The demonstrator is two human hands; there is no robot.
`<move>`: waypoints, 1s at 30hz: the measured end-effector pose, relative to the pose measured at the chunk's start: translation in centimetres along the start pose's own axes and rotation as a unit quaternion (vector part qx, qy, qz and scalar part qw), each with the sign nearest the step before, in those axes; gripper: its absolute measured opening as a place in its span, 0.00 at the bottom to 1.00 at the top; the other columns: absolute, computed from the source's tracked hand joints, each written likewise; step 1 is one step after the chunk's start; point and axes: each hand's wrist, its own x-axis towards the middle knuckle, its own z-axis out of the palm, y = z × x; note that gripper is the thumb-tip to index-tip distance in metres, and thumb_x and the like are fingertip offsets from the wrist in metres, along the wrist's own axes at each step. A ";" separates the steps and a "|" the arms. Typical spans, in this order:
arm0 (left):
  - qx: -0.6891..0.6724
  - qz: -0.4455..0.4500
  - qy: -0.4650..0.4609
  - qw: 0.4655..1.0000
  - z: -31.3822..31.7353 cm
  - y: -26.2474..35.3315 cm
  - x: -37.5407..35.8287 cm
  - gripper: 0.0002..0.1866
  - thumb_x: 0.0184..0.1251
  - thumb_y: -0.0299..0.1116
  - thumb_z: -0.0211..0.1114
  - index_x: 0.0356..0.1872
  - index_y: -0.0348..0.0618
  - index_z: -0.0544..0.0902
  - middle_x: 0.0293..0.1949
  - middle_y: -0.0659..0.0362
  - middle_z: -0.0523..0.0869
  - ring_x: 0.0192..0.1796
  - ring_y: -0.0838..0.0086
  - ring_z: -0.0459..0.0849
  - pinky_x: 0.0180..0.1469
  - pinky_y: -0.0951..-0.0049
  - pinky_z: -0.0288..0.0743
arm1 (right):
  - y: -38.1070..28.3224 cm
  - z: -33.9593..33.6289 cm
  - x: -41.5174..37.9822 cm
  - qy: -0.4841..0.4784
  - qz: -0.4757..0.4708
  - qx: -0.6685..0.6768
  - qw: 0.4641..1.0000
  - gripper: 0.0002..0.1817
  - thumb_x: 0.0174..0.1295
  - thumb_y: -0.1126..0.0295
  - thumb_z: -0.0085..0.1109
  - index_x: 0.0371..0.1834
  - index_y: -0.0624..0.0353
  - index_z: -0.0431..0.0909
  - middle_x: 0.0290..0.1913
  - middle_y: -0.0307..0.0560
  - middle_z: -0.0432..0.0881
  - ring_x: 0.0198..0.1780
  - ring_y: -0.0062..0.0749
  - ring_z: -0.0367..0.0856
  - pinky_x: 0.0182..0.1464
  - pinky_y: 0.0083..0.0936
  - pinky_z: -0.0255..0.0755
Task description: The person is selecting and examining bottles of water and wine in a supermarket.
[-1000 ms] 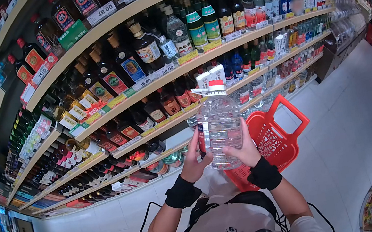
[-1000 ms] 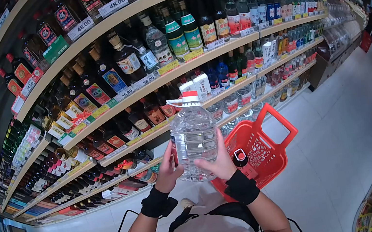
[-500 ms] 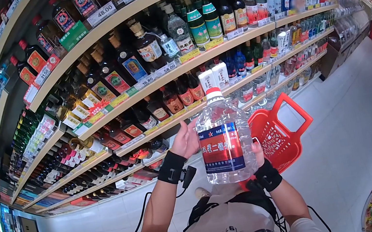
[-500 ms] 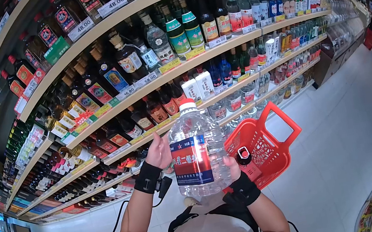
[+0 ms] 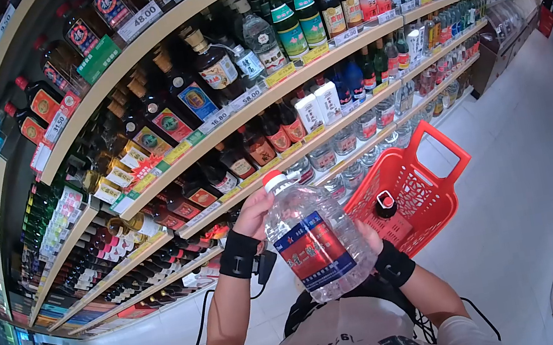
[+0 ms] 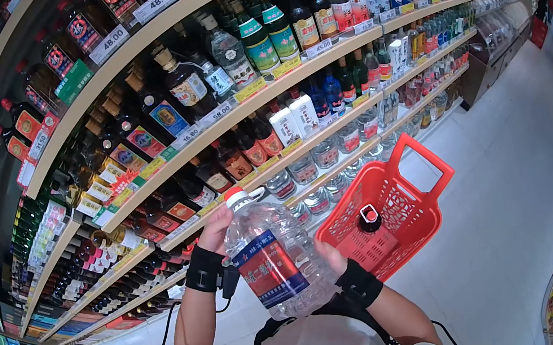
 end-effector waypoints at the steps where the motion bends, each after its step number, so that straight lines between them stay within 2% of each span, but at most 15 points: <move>1: -0.018 0.000 0.003 1.000 -0.9 0.1 -0.4 0.26 0.75 0.34 0.57 0.69 0.31 0.64 0.60 0.47 0.79 0.59 0.63 0.83 0.62 0.62 0.78 | 0.0 1.1 0.4 0.032 -0.003 -0.007 0.999 0.51 0.63 0.28 0.46 0.75 0.63 0.59 0.68 0.55 0.73 0.65 0.47 0.76 0.66 0.46 0.71; 4: -0.052 0.014 0.015 0.998 -4.6 0.3 -1.2 0.21 0.76 0.32 0.55 0.63 0.31 0.70 0.57 0.47 0.82 0.58 0.63 0.83 0.63 0.62 0.77 | 0.7 0.5 1.9 -0.019 0.005 0.025 1.000 0.56 0.60 0.22 0.35 0.77 0.61 0.54 0.73 0.56 0.66 0.72 0.50 0.67 0.71 0.50 0.63; 7: -0.060 0.043 0.062 0.995 -6.9 1.3 -2.6 0.19 0.76 0.33 0.55 0.61 0.31 0.72 0.57 0.48 0.82 0.57 0.62 0.84 0.63 0.61 0.77 | 0.9 3.9 3.3 -0.033 -0.050 0.031 0.998 0.60 0.57 0.19 0.31 0.80 0.59 0.48 0.78 0.56 0.56 0.78 0.52 0.55 0.75 0.55 0.53; 8: -0.066 0.054 0.078 0.993 -7.6 1.7 -2.9 0.19 0.76 0.33 0.56 0.61 0.31 0.73 0.57 0.48 0.82 0.56 0.62 0.84 0.63 0.61 0.77 | 1.2 4.7 3.8 -0.019 -0.060 0.016 0.998 0.63 0.54 0.16 0.29 0.80 0.59 0.44 0.80 0.56 0.49 0.80 0.54 0.48 0.77 0.57 0.46; 12: -0.064 0.091 0.059 0.992 -10.6 4.0 -3.9 0.19 0.75 0.34 0.56 0.60 0.32 0.73 0.57 0.48 0.82 0.59 0.62 0.83 0.62 0.61 0.77 | 3.4 6.1 6.9 0.025 -0.163 0.031 0.986 0.66 0.51 0.15 0.31 0.80 0.60 0.44 0.79 0.59 0.51 0.79 0.55 0.51 0.76 0.57 0.48; 15: -0.040 0.129 0.091 0.987 -9.9 5.4 -4.5 0.19 0.76 0.33 0.56 0.61 0.33 0.71 0.56 0.48 0.82 0.57 0.63 0.83 0.61 0.61 0.77 | 6.1 4.9 8.5 0.030 -0.224 0.096 0.969 0.67 0.49 0.14 0.34 0.80 0.60 0.45 0.79 0.59 0.52 0.78 0.55 0.53 0.76 0.57 0.48; 16: -0.066 0.137 0.100 0.983 -9.3 6.0 -4.6 0.20 0.75 0.29 0.57 0.63 0.32 0.69 0.55 0.49 0.81 0.56 0.64 0.83 0.61 0.59 0.77 | 7.1 4.6 9.2 0.031 -0.256 0.122 0.958 0.59 0.54 0.17 0.33 0.79 0.52 0.53 0.78 0.55 0.58 0.76 0.55 0.59 0.75 0.60 0.52; 19: -0.022 0.172 0.105 0.979 -11.1 5.5 -4.2 0.22 0.72 0.23 0.57 0.65 0.32 0.68 0.53 0.51 0.82 0.55 0.65 0.83 0.61 0.58 0.78 | 9.9 4.6 11.5 0.087 -0.340 0.203 0.914 0.58 0.53 0.17 0.35 0.79 0.48 0.53 0.77 0.53 0.60 0.76 0.54 0.58 0.75 0.62 0.49; 20: -0.014 0.177 0.111 0.978 -11.1 5.3 -3.7 0.25 0.69 0.19 0.58 0.67 0.32 0.68 0.53 0.53 0.82 0.52 0.69 0.83 0.61 0.58 0.78 | 10.6 4.8 11.9 0.080 -0.352 0.178 0.915 0.57 0.52 0.17 0.38 0.80 0.44 0.52 0.78 0.52 0.58 0.78 0.52 0.55 0.76 0.62 0.47; 21: -0.013 0.169 0.129 0.977 -10.9 5.0 -3.4 0.26 0.67 0.18 0.61 0.67 0.33 0.68 0.51 0.56 0.82 0.50 0.73 0.83 0.58 0.65 0.78 | 11.5 4.6 12.3 0.088 -0.369 0.192 0.905 0.58 0.52 0.18 0.39 0.80 0.45 0.51 0.78 0.52 0.56 0.78 0.52 0.54 0.76 0.62 0.47; 23: 0.012 0.175 0.144 0.974 -11.6 3.5 -2.6 0.26 0.66 0.19 0.65 0.65 0.34 0.70 0.48 0.59 0.83 0.46 0.77 0.83 0.51 0.73 0.78 | 12.8 3.8 12.8 0.106 -0.403 0.219 0.882 0.59 0.52 0.18 0.41 0.80 0.46 0.49 0.79 0.51 0.53 0.79 0.52 0.52 0.76 0.63 0.46; 24: 0.036 0.168 0.160 0.972 -11.7 2.8 -2.2 0.26 0.65 0.21 0.66 0.64 0.34 0.71 0.47 0.59 0.83 0.45 0.78 0.83 0.50 0.75 0.77 | 13.1 3.8 12.8 0.099 -0.417 0.185 0.884 0.60 0.51 0.20 0.46 0.80 0.47 0.47 0.80 0.50 0.50 0.79 0.51 0.50 0.77 0.61 0.45; 27: 0.118 0.149 0.182 0.965 -12.0 0.5 -1.7 0.26 0.63 0.24 0.71 0.61 0.35 0.73 0.45 0.60 0.84 0.43 0.79 0.83 0.46 0.77 0.77 | 14.3 1.6 12.8 0.135 -0.446 0.183 0.866 0.59 0.52 0.23 0.52 0.80 0.50 0.49 0.79 0.51 0.53 0.79 0.52 0.51 0.78 0.57 0.44; 28: 0.150 0.147 0.171 0.963 -12.3 -0.3 -1.6 0.26 0.62 0.25 0.72 0.60 0.35 0.74 0.44 0.60 0.85 0.42 0.79 0.83 0.45 0.77 0.78 | 14.6 1.0 12.6 0.147 -0.429 0.181 0.873 0.53 0.56 0.30 0.56 0.78 0.50 0.53 0.78 0.52 0.55 0.78 0.53 0.52 0.78 0.55 0.45; 30: 0.187 0.133 0.168 0.959 -11.5 -1.4 -1.5 0.27 0.57 0.24 0.75 0.58 0.35 0.75 0.45 0.59 0.85 0.44 0.78 0.84 0.46 0.76 0.79 | 15.4 -1.4 12.9 0.175 -0.405 0.180 0.879 0.50 0.59 0.32 0.55 0.78 0.50 0.53 0.78 0.51 0.57 0.78 0.51 0.54 0.79 0.54 0.46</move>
